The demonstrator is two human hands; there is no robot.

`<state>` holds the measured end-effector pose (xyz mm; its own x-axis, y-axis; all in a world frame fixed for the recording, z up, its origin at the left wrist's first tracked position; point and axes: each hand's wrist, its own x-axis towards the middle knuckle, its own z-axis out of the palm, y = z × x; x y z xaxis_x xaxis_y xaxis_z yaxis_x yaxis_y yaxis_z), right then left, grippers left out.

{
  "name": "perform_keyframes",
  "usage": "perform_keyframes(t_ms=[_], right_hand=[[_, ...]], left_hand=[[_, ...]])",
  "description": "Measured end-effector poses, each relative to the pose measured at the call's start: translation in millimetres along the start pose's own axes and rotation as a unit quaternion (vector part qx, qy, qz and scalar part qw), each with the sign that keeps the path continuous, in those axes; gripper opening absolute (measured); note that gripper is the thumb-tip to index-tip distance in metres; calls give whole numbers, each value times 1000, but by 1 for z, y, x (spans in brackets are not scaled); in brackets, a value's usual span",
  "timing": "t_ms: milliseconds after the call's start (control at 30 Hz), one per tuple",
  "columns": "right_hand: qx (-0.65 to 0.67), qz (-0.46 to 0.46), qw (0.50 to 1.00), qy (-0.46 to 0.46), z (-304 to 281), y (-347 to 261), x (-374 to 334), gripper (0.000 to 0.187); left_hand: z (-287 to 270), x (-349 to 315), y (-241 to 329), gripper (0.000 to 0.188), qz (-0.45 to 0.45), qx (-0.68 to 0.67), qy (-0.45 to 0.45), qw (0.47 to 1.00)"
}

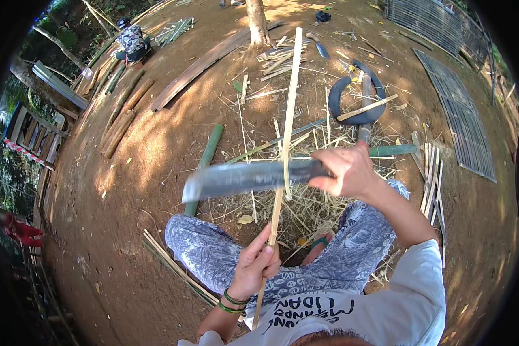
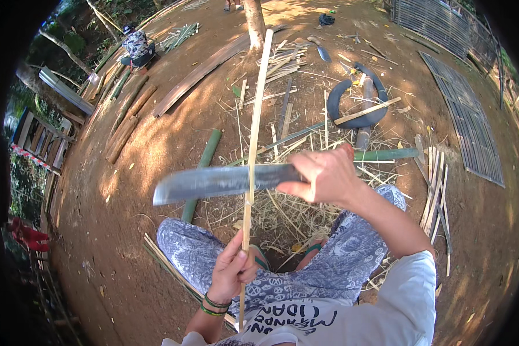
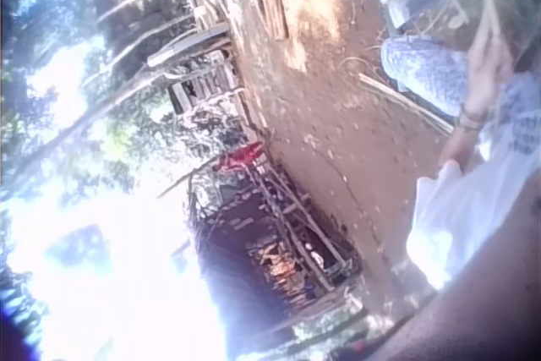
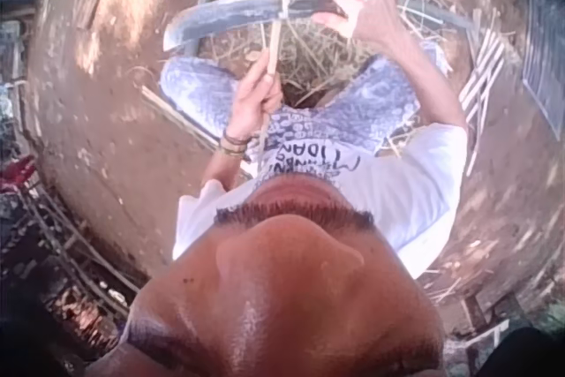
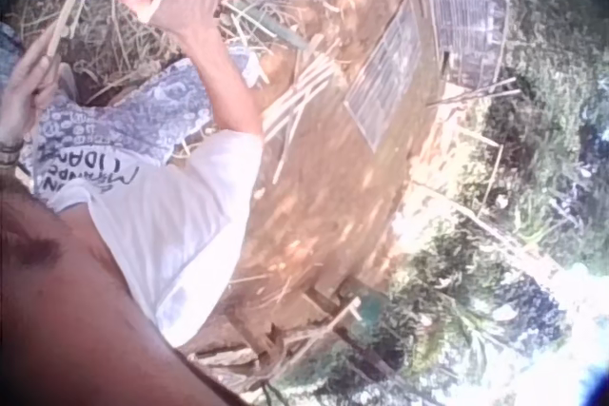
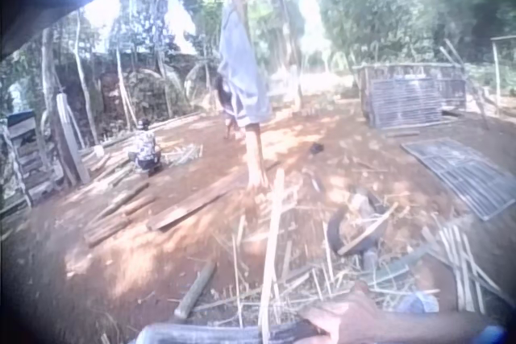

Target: The person sits on the ground and uses a large machete to split long bamboo poles into thin strips. They hold the bamboo vertically and strike it repeatedly with the blade to separate the fibers, occasionally adjusting the bamboo's position. The process is repeated for multiple bamboo sections, with the resulting strips accumulating on the ground.

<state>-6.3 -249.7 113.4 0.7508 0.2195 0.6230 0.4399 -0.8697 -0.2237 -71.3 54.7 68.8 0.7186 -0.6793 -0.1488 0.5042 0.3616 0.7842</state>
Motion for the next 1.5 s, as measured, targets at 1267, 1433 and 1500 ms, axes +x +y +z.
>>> perform_keyframes(t_ms=[1267,1433,1500], right_hand=[[511,332,790,73,6,42,48,30],[589,359,718,94,2,27,56,22],[592,356,717,92,2,24,57,22]], left_hand=[[-29,-36,-30,52,-115,-15,9,993],[-39,6,-30,44,-59,-31,-98,993],[-32,38,-29,48,-18,-16,-98,995]])
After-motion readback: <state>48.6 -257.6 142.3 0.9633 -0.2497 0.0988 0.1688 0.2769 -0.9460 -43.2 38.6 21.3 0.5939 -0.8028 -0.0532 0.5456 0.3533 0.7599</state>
